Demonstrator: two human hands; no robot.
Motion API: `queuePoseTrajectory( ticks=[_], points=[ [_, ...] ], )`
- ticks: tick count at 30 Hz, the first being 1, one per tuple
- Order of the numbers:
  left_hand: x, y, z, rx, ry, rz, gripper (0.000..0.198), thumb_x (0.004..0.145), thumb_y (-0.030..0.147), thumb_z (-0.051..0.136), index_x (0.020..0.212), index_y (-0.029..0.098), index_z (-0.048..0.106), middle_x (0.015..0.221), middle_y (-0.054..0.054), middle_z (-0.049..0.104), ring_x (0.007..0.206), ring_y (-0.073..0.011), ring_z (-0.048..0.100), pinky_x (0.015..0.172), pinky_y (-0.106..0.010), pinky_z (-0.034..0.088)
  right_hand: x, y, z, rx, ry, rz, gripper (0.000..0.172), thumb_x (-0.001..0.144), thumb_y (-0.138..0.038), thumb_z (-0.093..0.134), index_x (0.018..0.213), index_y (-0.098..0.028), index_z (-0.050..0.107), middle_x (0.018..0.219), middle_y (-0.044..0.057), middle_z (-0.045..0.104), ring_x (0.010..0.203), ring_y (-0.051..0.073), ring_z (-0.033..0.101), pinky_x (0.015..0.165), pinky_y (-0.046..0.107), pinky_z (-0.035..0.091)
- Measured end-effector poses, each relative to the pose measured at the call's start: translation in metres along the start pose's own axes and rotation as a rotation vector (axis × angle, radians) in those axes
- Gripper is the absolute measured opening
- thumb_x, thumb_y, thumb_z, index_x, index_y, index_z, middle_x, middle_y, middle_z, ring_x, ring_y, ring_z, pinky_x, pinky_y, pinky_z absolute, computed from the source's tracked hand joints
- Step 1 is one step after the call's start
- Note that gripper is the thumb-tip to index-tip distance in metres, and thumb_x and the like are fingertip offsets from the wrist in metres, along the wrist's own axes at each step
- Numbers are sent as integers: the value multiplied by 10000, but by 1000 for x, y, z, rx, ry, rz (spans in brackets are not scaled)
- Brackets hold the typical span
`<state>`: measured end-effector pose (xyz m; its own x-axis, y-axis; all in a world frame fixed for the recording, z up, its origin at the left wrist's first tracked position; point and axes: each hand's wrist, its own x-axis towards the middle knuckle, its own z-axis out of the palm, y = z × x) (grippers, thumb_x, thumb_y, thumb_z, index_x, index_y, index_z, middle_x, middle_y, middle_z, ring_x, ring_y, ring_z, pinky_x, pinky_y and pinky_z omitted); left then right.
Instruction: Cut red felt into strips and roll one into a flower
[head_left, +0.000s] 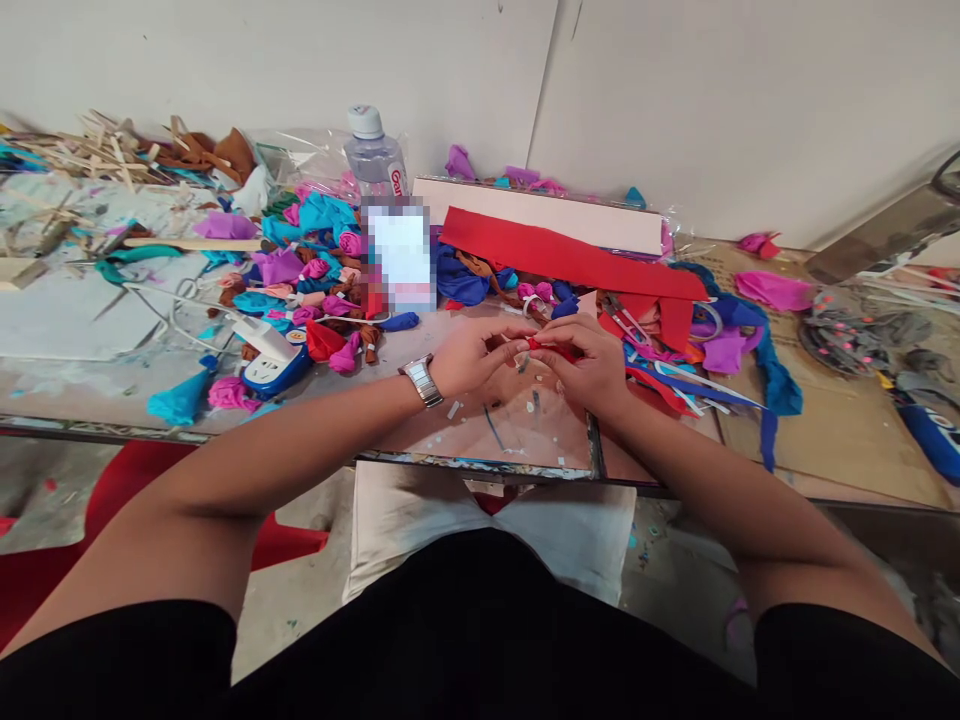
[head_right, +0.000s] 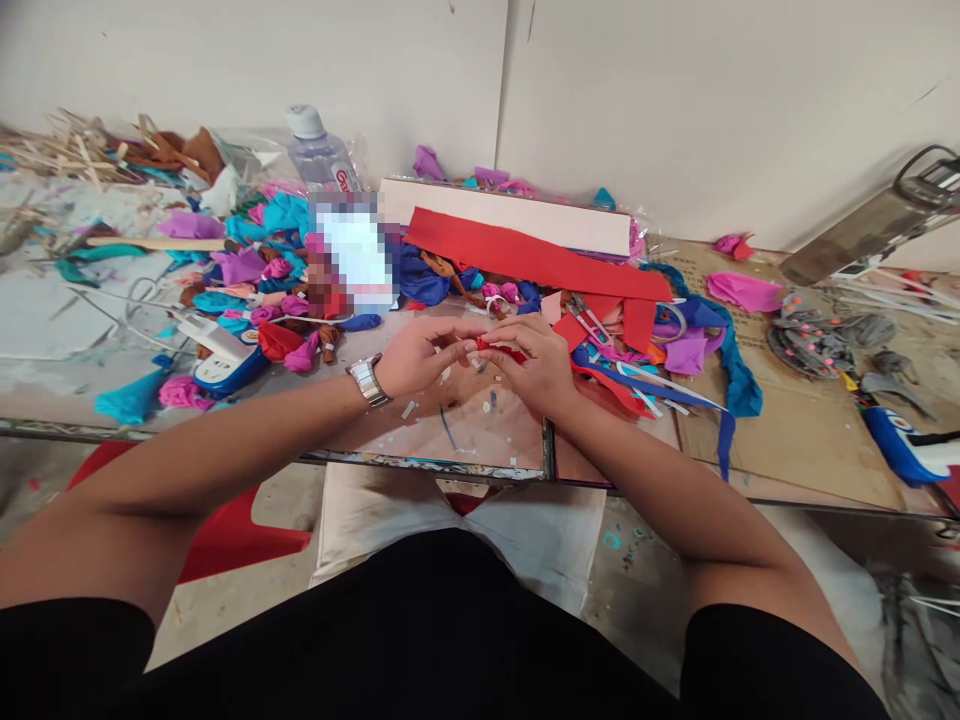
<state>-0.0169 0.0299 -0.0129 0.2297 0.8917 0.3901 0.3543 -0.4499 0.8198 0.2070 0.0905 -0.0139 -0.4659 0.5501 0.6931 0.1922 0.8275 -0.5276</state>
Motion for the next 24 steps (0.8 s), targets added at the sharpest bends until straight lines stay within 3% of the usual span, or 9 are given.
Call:
queuePoseTrajectory(
  ticks=[4, 12, 20, 24],
  points=[
    [0, 0, -1, 20, 0, 6, 426, 1055, 533, 641, 1148, 164, 831, 926, -73, 845, 747, -146, 779, 706, -232, 570, 0, -1, 0, 19, 2, 10, 238, 917, -502, 852, 975, -273, 823, 993, 62, 816, 942, 241, 766, 875, 411, 633],
    [1, -4, -1, -94, -131, -4, 493, 1056, 586, 622, 1173, 140, 795, 871, -86, 814, 744, -155, 752, 708, -256, 575, 2, -3, -2, 26, -15, 23, 340, 891, -594, 846, 895, -260, 784, 906, 54, 778, 880, 231, 737, 815, 395, 614],
    [3, -3, 0, -223, -53, 1, 453, 1069, 562, 620, 1151, 134, 743, 875, -76, 778, 708, -127, 737, 643, -221, 557, 1, -5, -4, -64, 2, -8, 294, 914, -551, 842, 1000, -273, 797, 957, 55, 822, 903, 250, 753, 857, 426, 611],
    [5, -3, -2, -249, -33, -15, 461, 1057, 572, 637, 1145, 132, 744, 931, -85, 778, 715, -119, 740, 633, -212, 564, 2, -5, -5, -92, 4, -19, 191, 969, -474, 800, 982, -284, 805, 958, 46, 838, 902, 240, 767, 870, 423, 623]
  ],
)
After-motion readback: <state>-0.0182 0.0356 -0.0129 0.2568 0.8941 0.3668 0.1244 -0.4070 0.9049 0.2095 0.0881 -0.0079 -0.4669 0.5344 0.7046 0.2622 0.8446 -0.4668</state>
